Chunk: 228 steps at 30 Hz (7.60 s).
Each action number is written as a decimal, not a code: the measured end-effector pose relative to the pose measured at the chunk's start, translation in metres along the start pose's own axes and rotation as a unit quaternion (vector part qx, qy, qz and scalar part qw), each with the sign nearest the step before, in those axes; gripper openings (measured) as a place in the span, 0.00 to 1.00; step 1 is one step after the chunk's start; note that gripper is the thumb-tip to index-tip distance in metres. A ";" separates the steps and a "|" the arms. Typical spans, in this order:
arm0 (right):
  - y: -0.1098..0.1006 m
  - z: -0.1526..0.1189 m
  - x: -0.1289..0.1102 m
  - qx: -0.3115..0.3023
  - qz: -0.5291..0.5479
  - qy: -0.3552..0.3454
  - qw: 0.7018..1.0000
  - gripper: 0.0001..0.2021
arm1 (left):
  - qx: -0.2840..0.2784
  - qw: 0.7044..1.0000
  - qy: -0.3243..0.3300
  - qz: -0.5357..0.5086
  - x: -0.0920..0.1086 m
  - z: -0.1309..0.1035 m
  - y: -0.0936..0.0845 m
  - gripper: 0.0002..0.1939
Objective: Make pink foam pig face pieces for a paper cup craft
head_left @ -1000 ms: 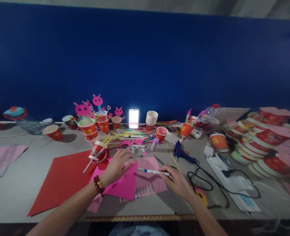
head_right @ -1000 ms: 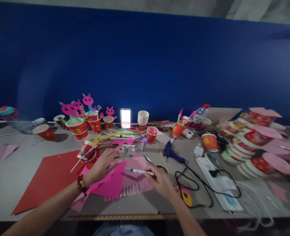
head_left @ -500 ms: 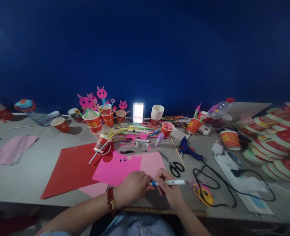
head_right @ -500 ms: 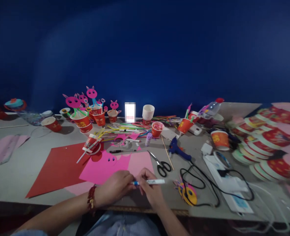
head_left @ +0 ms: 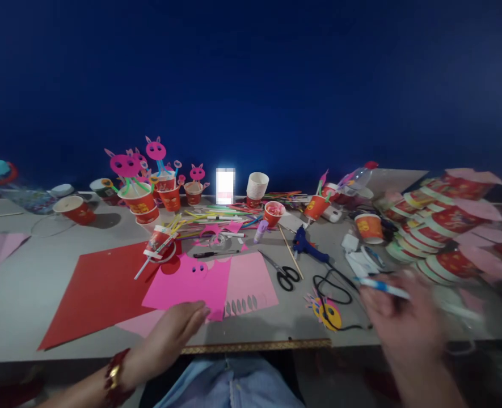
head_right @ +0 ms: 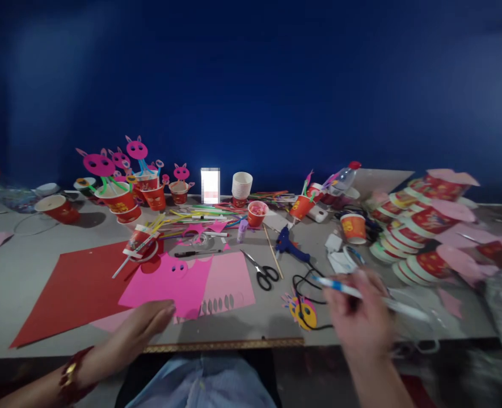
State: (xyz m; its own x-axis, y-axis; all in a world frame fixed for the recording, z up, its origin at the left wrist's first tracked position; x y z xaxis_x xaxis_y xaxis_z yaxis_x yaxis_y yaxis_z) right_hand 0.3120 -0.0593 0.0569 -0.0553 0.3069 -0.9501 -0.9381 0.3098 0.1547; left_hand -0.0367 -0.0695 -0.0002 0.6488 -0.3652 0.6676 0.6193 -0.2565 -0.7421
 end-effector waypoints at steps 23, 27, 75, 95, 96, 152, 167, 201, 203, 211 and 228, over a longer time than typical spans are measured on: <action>0.037 -0.036 0.135 -0.272 -0.243 -0.005 0.931 0.07 | -0.088 0.934 0.326 0.112 -0.021 0.053 0.083 0.07; 0.035 -0.039 0.140 -0.263 -0.258 -0.030 0.929 0.09 | -0.092 0.936 0.324 0.101 -0.021 0.052 0.082 0.08; 0.040 -0.034 0.129 -0.309 -0.302 -0.073 0.899 0.08 | -0.095 0.939 0.320 0.084 -0.027 0.056 0.088 0.06; 0.039 -0.034 0.128 -0.296 -0.274 -0.057 0.913 0.08 | -0.108 0.940 0.316 0.076 -0.026 0.056 0.086 0.06; 0.039 -0.034 0.128 -0.289 -0.273 -0.054 0.916 0.08 | -0.107 0.940 0.316 0.076 -0.027 0.057 0.086 0.06; 0.039 -0.033 0.129 -0.280 -0.283 -0.055 0.916 0.07 | -0.104 0.941 0.311 0.078 -0.024 0.057 0.084 0.07; 0.040 -0.034 0.129 -0.292 -0.295 -0.052 0.908 0.07 | -0.099 0.941 0.313 0.085 -0.025 0.057 0.085 0.07; 0.029 -0.029 0.130 -0.276 -0.317 -0.073 0.904 0.08 | -0.108 0.940 0.312 0.089 -0.024 0.057 0.085 0.07; 0.030 -0.029 0.131 -0.277 -0.318 -0.073 0.904 0.08 | -0.111 0.940 0.311 0.089 -0.024 0.058 0.085 0.06; 0.029 -0.030 0.133 -0.278 -0.333 -0.067 0.898 0.08 | -0.110 0.941 0.309 0.088 -0.022 0.058 0.082 0.06; 0.031 -0.029 0.132 -0.286 -0.340 -0.065 0.894 0.07 | -0.109 0.940 0.310 0.087 -0.022 0.058 0.083 0.04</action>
State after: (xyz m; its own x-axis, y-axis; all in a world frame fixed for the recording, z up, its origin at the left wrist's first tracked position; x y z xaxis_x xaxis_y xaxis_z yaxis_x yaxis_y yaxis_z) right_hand 0.2653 -0.0355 -0.0718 0.5985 0.3370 -0.7267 -0.7633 -0.0353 -0.6451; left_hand 0.0264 -0.0312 -0.0733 0.3073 -0.8526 0.4227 0.3784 -0.2981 -0.8764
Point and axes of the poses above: each hand's wrist, its own z-axis towards the middle knuckle, its own y-axis out of the palm, x = y × z, the point moved 1 cm from there along z, towards the middle knuckle, and after that the axes turned 2 degrees about -y, right-handed, at the moved point
